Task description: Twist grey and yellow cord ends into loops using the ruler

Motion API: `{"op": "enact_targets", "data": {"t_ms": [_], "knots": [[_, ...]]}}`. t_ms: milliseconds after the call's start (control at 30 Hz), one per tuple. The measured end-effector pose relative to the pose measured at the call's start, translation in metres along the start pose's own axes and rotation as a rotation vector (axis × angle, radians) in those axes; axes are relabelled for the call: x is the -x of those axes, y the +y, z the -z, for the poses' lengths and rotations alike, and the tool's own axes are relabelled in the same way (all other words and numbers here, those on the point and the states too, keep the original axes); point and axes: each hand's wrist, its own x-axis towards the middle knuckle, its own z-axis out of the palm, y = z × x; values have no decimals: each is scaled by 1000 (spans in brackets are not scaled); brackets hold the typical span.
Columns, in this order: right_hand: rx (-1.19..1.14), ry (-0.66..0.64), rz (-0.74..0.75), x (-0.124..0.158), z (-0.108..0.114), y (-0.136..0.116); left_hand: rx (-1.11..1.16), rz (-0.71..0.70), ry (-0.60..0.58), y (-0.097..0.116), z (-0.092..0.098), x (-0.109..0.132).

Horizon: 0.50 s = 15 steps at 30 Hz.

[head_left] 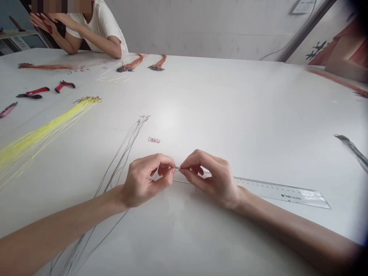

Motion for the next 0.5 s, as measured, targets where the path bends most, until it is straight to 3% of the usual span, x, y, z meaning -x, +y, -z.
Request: {"op": "enact_targets", "data": {"t_ms": [267,500], "knots": [[-214,-35,-314,2,0,-7,-11,-26,4,2,1,-1],[-263,-16,-367,4,-2,-10,-16,-73,-15,2,1,-2]]}}
